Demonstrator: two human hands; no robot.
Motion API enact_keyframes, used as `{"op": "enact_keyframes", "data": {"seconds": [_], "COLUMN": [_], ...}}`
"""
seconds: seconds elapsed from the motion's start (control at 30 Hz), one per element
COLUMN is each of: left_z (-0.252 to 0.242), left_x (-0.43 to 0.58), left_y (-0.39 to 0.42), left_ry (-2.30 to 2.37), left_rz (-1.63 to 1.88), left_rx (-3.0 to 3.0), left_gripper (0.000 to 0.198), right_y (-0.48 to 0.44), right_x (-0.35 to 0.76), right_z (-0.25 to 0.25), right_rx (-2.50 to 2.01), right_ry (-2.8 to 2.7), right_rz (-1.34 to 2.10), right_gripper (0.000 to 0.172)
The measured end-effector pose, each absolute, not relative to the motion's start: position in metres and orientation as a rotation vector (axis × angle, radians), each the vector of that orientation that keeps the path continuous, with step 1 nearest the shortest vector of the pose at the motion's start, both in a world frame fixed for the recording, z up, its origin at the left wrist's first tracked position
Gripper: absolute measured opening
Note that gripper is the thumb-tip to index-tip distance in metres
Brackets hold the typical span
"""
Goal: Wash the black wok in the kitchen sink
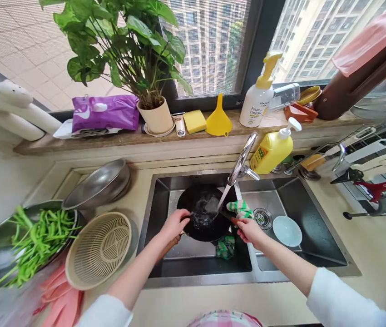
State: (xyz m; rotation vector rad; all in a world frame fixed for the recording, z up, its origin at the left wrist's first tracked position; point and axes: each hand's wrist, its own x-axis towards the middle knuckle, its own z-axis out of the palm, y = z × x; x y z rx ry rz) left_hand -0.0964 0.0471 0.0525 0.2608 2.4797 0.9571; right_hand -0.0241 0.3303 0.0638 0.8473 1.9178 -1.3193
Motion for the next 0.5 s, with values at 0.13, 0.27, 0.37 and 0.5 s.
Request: {"op": "enact_keyframes", "data": {"seconds": [0.13, 0.27, 0.37, 0.5], "left_z": [0.026, 0.000, -0.011, 0.001], "left_x": [-0.053, -0.021, -0.014, -0.019], "left_y": [-0.024, -0.055, -0.058, -0.051], "left_ry": [2.415, 2.247, 2.107, 1.851], "left_rz": [0.695, 0.700, 0.807, 0.917], "left_rx": [0.054, -0.048, -0.172, -0.253], "left_gripper": [0.008, 0.018, 0.029, 0.049], "right_y": [0.317, 0.315, 0.333, 0.369], "right_x": [-0.044, -0.046, -0.040, -0.042], "right_z": [0.051, 0.070, 0.104, 0.154], "right_rx": [0.736, 0.537, 0.220, -0.256], "right_ry": [2.038, 2.101, 2.074, 2.352], "right_rz": [-1.300, -1.255, -1.074, -0.371], "right_gripper": [0.028, 0.040, 0.036, 0.031]}}
